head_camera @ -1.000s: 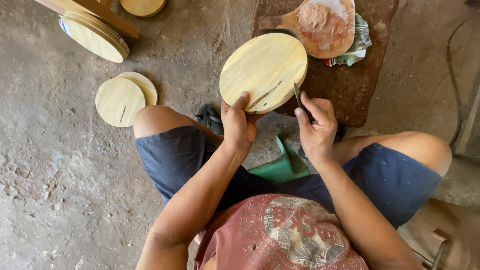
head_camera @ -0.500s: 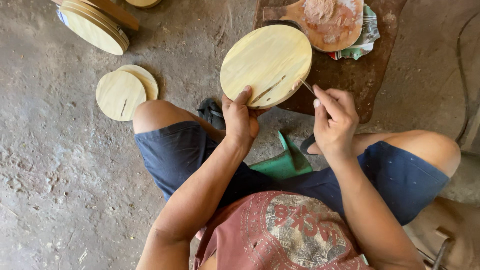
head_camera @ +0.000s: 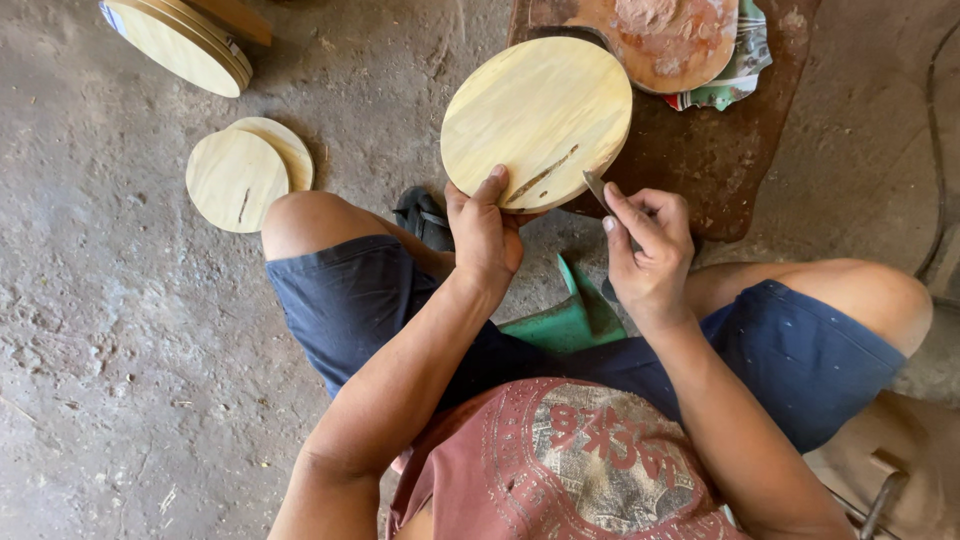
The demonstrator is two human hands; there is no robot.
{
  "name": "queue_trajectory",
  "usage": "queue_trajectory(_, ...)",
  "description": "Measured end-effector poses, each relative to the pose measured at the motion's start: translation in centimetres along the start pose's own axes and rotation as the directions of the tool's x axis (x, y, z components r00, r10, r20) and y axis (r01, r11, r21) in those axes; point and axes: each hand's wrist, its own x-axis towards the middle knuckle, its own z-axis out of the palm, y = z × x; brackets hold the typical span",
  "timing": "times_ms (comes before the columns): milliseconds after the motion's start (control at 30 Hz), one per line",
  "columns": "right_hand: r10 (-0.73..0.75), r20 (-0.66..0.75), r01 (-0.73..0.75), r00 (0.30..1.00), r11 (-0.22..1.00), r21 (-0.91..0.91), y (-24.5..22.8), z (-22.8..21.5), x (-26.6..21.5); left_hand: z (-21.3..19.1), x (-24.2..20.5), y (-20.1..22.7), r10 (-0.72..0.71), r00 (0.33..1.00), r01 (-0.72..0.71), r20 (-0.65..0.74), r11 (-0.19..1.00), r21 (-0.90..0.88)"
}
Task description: The person carves a circular wooden disc using a knife, repeatedly scraping and shaping the surface. They rotate the disc and apply a paste-like substance from a wooden scoop to the carved area, continuing to refine the shape.
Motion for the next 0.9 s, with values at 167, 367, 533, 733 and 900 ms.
queue_trajectory(167,-0.002,0.022,0.001,1.0,1.0,0.015,-0.4,-0.3,-0.5,0.1,-0.1,0.2,-0.002,1.0,0.002,-0.005,1.0,0.024)
queue_trajectory(367,-0.076,0.119,0.084,0.99,0.995,-0.062,-0.3,-2.5,0.0,-0.8,0.4,-0.1,0.061,0.993,-0.054,-0.099,0.995,0.079)
queue_trajectory(533,-0.039,0.039,0.044,0.998,0.987,-0.154,-0.8,-3.7,1.1,-2.1,0.7,-0.1,0.307,0.951,-0.31,0.048,0.948,0.072)
queue_trajectory(733,-0.003,0.079,0.021,0.997,0.973,-0.231,-2.4,-3.3,1.7,-2.4,0.2,0.1,0.422,0.89,-0.445,0.172,0.886,0.127)
queue_trajectory(900,-0.082,0.091,0.105,0.992,0.952,-0.287,-3.2,-2.4,1.7,-1.9,-0.2,0.2,0.402,0.897,-0.429,0.181,0.891,0.146)
